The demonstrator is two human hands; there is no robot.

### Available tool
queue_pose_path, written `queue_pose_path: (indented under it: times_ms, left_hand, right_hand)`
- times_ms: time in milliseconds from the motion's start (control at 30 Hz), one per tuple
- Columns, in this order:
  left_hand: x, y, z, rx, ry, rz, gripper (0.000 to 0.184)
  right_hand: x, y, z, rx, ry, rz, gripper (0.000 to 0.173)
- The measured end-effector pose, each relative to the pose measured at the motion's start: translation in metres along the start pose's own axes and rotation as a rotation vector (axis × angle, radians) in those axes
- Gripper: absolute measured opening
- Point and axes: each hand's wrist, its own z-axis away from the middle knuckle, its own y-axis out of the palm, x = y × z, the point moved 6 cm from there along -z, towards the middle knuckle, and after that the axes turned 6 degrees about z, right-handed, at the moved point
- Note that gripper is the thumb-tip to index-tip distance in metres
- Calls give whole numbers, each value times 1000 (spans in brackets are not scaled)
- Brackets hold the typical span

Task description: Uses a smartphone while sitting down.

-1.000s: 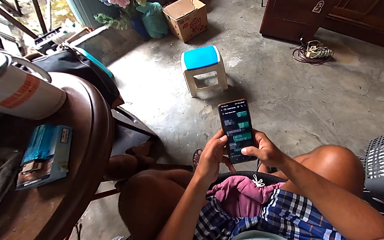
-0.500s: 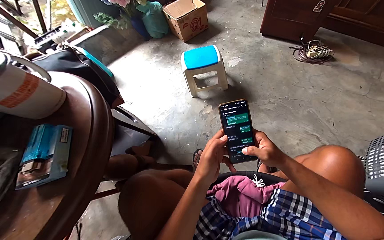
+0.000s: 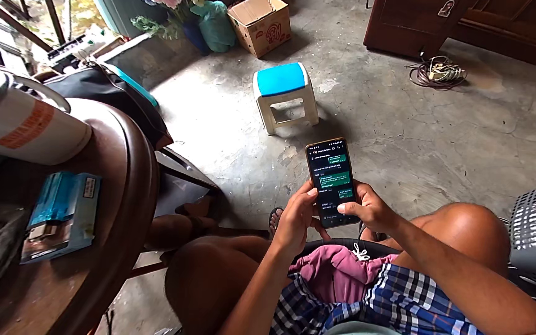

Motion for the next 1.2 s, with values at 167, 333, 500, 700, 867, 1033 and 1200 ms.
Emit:
queue_pose_path:
  times_ms: [167,333,500,700,867,1033,1200]
  left_hand:
    - [-1,0,0,-5,1,-7,48]
    - [0,0,0,3,4,-8,48]
    - [-1,1,0,7,11,5,48]
    - [-3,1,2,12,14,26,48]
    - [-4,1,2,16,10,35,48]
    - [-3,1,1,23,10,32,48]
    - [-3,2,1,24,5,49,46]
  right_hand:
    - [1,0,0,-10,15,3,37]
    - [1,0,0,-6,17,8,37]
    - [-3,-2,1,45,-28,-39,37]
    - [-8,-7,4,127,-36,-153,54]
    - [-7,-7,3,149,-25,-128,52]
    - [-6,-7,3,106,5,-95,52]
    - [-7,-8,3,147,-27,-121,51]
